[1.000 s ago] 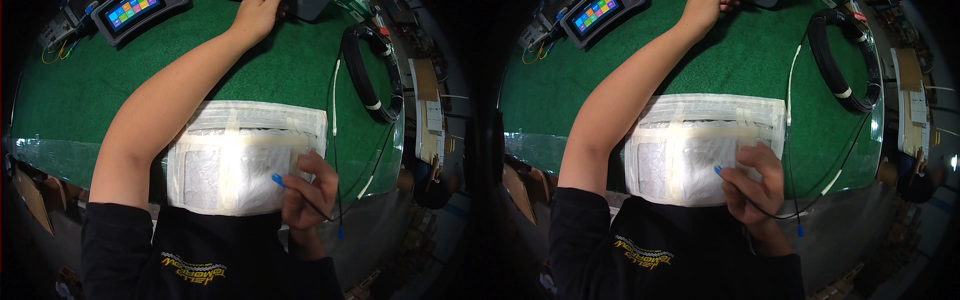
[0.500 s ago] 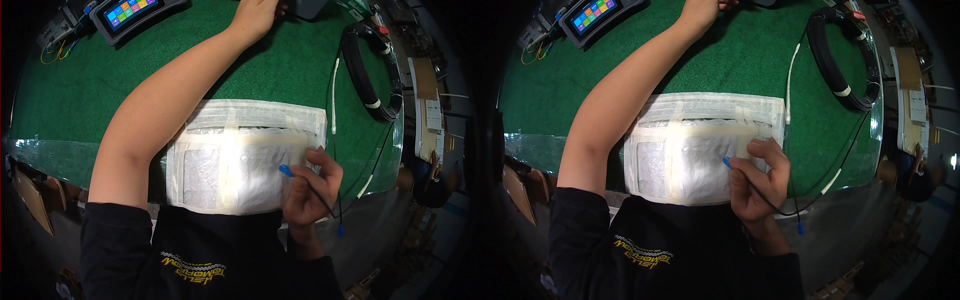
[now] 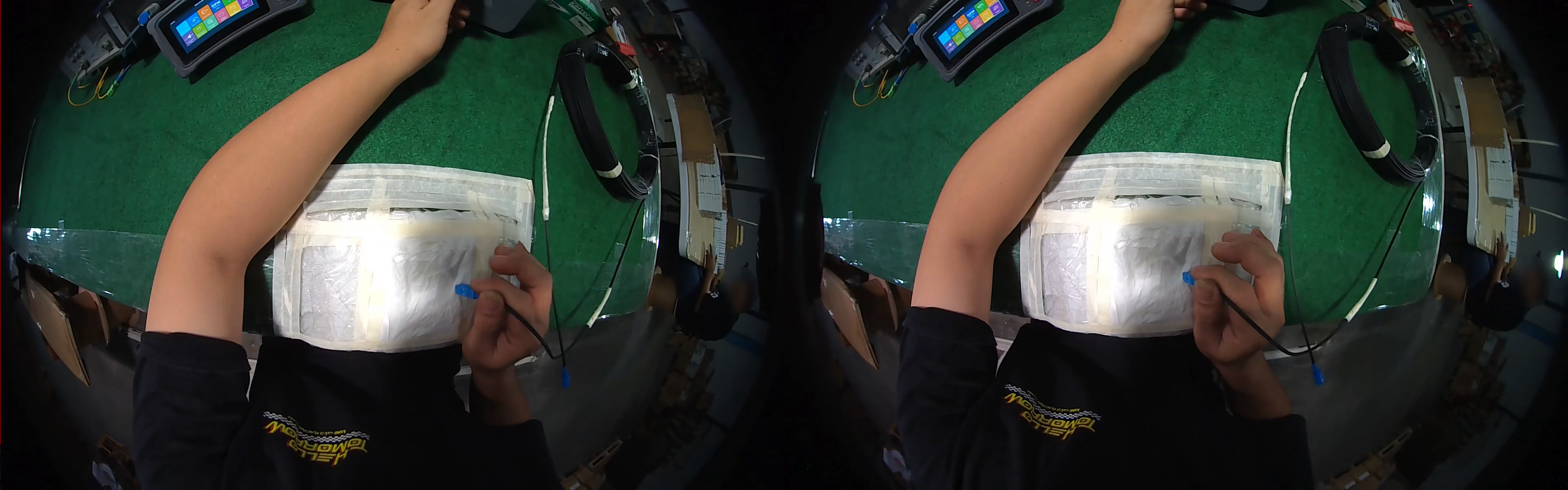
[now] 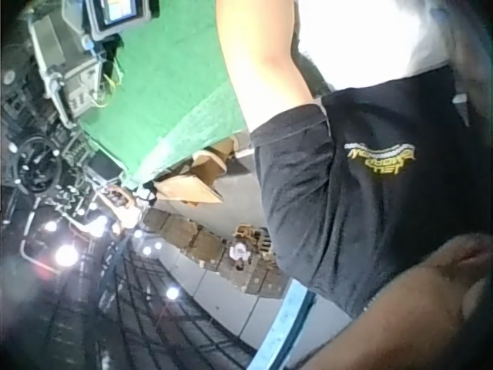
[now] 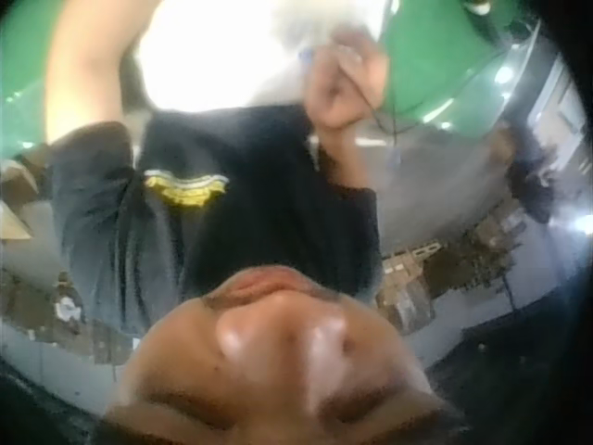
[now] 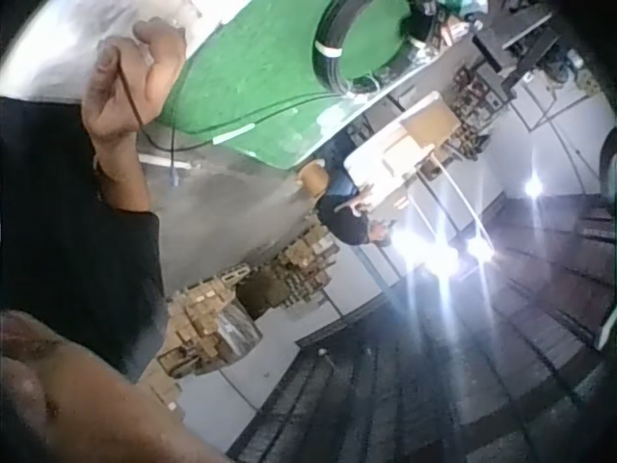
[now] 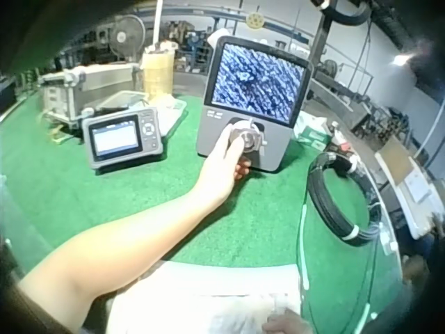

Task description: Inspecting the end face of a fiber optic cable using a microscopic viewer and specialized testing equipment.

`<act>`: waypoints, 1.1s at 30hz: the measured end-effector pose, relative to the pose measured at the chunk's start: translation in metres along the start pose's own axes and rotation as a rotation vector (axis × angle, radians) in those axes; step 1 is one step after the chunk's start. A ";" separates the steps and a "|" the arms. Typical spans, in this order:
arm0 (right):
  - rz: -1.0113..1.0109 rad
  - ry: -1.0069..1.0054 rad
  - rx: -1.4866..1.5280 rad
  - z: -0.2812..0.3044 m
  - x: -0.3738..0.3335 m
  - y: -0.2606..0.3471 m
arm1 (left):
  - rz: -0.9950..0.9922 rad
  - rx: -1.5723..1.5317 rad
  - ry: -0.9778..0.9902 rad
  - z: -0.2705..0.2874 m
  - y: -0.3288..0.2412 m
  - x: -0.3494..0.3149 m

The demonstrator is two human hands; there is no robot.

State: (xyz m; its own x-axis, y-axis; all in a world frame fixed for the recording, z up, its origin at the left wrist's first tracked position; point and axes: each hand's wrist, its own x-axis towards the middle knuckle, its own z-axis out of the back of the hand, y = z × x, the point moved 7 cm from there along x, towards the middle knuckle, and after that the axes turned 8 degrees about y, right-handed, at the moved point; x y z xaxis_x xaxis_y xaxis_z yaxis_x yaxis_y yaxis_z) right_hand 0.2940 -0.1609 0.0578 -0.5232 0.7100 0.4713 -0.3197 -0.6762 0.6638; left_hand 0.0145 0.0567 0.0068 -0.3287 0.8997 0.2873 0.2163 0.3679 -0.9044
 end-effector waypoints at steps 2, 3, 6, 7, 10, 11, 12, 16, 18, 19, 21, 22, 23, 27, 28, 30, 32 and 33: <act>0.019 0.041 -0.013 -0.004 0.001 0.001 | 0.012 -0.024 -0.001 0.001 0.002 0.001; 0.018 0.000 -0.003 -0.003 0.002 0.003 | -0.002 -0.027 0.006 0.002 0.002 0.001; 0.021 -0.015 0.010 0.001 -0.001 -0.001 | -0.003 -0.025 0.005 0.000 0.002 0.002; 0.025 0.013 0.012 0.001 -0.002 -0.002 | 0.012 -0.020 -0.004 0.000 0.002 0.001; -0.005 0.015 -0.008 -0.002 0.003 0.002 | 0.009 0.005 -0.007 0.004 0.001 -0.001; -0.004 0.014 -0.009 -0.002 0.002 0.001 | 0.008 0.005 -0.006 0.003 0.001 0.000; 0.006 0.006 0.008 0.000 0.000 -0.001 | 0.013 -0.007 -0.003 0.001 0.001 0.001; -0.017 0.002 0.010 -0.002 0.005 0.004 | 0.006 -0.012 -0.003 0.003 0.001 -0.001; 0.005 -0.016 0.004 0.000 0.001 0.001 | 0.011 -0.003 -0.007 0.001 -0.001 -0.001; 0.027 -0.035 0.000 0.002 -0.001 0.001 | 0.017 0.006 -0.010 0.001 -0.001 -0.002; 0.005 0.007 0.002 0.000 0.004 0.002 | 0.018 -0.014 0.000 0.000 0.000 -0.001; -0.016 0.048 0.006 -0.002 0.006 0.001 | 0.019 -0.033 0.010 -0.001 0.000 -0.001; -0.016 0.047 0.007 -0.002 0.005 0.000 | 0.018 -0.032 0.011 0.000 0.001 0.000; 0.029 0.064 0.003 -0.004 0.004 0.003 | 0.012 -0.044 0.009 0.001 0.002 0.000; 0.008 0.070 -0.015 -0.004 0.005 0.003 | 0.018 -0.033 0.002 0.002 0.002 -0.001; 0.011 0.075 0.001 -0.004 0.004 0.002 | 0.011 -0.041 0.006 0.002 0.003 0.000; 0.015 0.081 0.020 -0.004 0.005 0.002 | 0.003 -0.047 0.010 0.001 0.002 0.001; 0.013 0.070 0.008 -0.004 0.005 0.002 | 0.012 -0.036 0.002 0.001 0.002 0.000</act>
State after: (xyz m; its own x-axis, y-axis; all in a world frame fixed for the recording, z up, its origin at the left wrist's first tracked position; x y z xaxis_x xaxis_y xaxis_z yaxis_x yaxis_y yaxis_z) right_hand 0.2877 -0.1599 0.0590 -0.5817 0.6854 0.4381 -0.3060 -0.6833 0.6629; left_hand 0.0142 0.0571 0.0049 -0.3243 0.9046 0.2766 0.2532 0.3648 -0.8960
